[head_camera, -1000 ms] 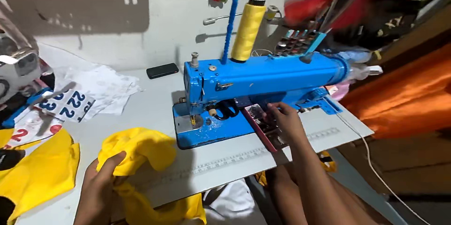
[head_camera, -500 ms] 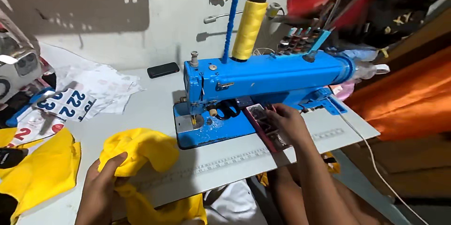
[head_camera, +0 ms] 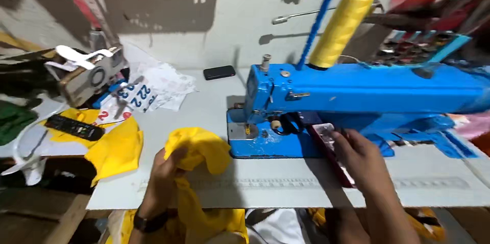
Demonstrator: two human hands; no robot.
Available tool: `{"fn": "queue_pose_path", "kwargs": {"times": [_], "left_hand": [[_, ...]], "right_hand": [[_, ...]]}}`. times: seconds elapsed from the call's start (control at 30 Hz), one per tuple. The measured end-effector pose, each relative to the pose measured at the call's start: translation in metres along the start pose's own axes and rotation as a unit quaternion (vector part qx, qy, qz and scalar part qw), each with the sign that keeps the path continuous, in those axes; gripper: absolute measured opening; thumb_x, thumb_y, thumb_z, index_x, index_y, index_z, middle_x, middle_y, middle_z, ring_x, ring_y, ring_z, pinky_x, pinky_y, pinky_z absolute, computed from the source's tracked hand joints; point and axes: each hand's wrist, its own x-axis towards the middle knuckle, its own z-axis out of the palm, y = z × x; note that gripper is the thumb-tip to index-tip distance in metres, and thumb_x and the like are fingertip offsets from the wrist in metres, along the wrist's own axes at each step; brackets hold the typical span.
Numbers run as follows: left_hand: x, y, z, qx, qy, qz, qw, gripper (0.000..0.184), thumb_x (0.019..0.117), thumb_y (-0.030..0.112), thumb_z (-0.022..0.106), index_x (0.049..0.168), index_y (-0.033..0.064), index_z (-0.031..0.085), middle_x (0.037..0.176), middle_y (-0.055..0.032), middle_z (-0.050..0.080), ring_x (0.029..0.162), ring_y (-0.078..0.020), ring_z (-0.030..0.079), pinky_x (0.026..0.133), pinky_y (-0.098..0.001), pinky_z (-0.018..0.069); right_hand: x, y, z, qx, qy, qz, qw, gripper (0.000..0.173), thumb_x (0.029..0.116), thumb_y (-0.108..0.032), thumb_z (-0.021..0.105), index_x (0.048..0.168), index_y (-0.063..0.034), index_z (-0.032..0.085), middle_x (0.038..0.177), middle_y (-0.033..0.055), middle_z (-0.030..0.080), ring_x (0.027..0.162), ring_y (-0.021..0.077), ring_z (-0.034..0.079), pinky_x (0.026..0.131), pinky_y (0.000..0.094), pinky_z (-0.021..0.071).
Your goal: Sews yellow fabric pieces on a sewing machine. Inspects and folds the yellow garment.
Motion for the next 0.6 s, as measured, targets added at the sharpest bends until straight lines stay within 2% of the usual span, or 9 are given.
{"fn": "queue_pose_path", "kwargs": {"times": [0.1,0.2,0.27,0.33,0.37,0.43,0.5,0.6], "left_hand": [[0.003,-0.001,0.001,-0.011,-0.005,-0.009,1.000,0.014,0.0980,0.009,0.049,0.096,0.0113,0.063,0.072,0.0064,0.067,0.053,0.0010,0.057,0.047,-0.0157,0.0479],[0.003,0.000,0.000,-0.014,-0.010,-0.003,1.000,0.014,0.0982,0.009,0.049,0.097,0.0108,0.063,0.072,0.0063,0.067,0.052,0.0011,0.055,0.046,-0.0149,0.0467],[0.002,0.000,0.000,-0.010,-0.002,0.001,1.000,0.013,0.0975,0.010,0.050,0.097,0.0112,0.063,0.071,0.0062,0.066,0.052,0.0010,0.055,0.046,-0.0149,0.0464],[0.000,0.001,0.000,0.002,0.008,0.017,1.000,0.013,0.0961,0.010,0.051,0.100,0.0107,0.063,0.074,0.0060,0.068,0.056,0.0003,0.059,0.048,-0.0164,0.0494],[0.000,0.001,0.000,0.009,0.012,0.027,1.000,0.013,0.0954,0.010,0.051,0.101,0.0103,0.063,0.075,0.0060,0.069,0.058,0.0000,0.062,0.050,-0.0170,0.0511],[-0.001,0.002,0.000,0.011,0.018,0.033,0.999,0.013,0.0941,0.010,0.052,0.100,0.0107,0.063,0.075,0.0060,0.069,0.058,0.0002,0.062,0.049,-0.0167,0.0510],[-0.002,0.002,0.000,0.007,0.017,0.031,0.999,0.012,0.0938,0.011,0.052,0.100,0.0113,0.063,0.075,0.0064,0.069,0.058,0.0005,0.062,0.049,-0.0163,0.0504],[-0.001,0.002,-0.002,-0.006,0.010,0.031,0.999,0.012,0.0927,0.011,0.053,0.099,0.0117,0.063,0.074,0.0063,0.069,0.056,0.0008,0.061,0.048,-0.0158,0.0492]], "right_hand": [[-0.025,-0.039,0.039,0.095,-0.112,-0.038,0.988,0.041,0.1092,-0.027,0.040,0.119,0.0027,0.067,0.085,0.0050,0.063,0.067,0.0076,0.053,0.064,0.0301,0.0472],[-0.040,-0.082,0.077,0.211,-0.256,-0.051,0.942,0.042,0.1099,-0.029,0.036,0.122,-0.0032,0.067,0.090,-0.0034,0.063,0.067,-0.0005,0.050,0.062,0.0202,0.0437],[-0.045,-0.109,0.096,0.318,-0.369,0.033,0.873,0.038,0.1089,-0.026,0.034,0.117,-0.0064,0.066,0.078,-0.0077,0.055,0.057,-0.0019,0.045,0.051,0.0166,0.0394],[-0.045,-0.131,0.115,0.425,-0.462,0.186,0.755,0.034,0.1106,-0.029,0.035,0.105,-0.0122,0.063,0.065,-0.0104,0.048,0.047,-0.0017,0.038,0.043,0.0146,0.0333],[-0.043,-0.138,0.125,0.459,-0.488,0.249,0.699,0.035,0.1106,-0.032,0.035,0.098,-0.0136,0.062,0.062,-0.0098,0.047,0.045,-0.0010,0.037,0.041,0.0147,0.0317],[-0.039,-0.143,0.141,0.514,-0.517,0.294,0.618,0.036,0.1097,-0.034,0.034,0.091,-0.0150,0.058,0.059,-0.0089,0.046,0.043,-0.0007,0.038,0.039,0.0140,0.0322],[-0.034,-0.145,0.150,0.548,-0.524,0.289,0.584,0.037,0.1090,-0.034,0.031,0.088,-0.0164,0.056,0.059,-0.0090,0.047,0.042,-0.0017,0.038,0.039,0.0125,0.0328],[-0.029,-0.149,0.152,0.557,-0.529,0.277,0.576,0.037,0.1091,-0.034,0.029,0.086,-0.0171,0.054,0.059,-0.0090,0.047,0.042,-0.0026,0.039,0.039,0.0116,0.0337]]}}
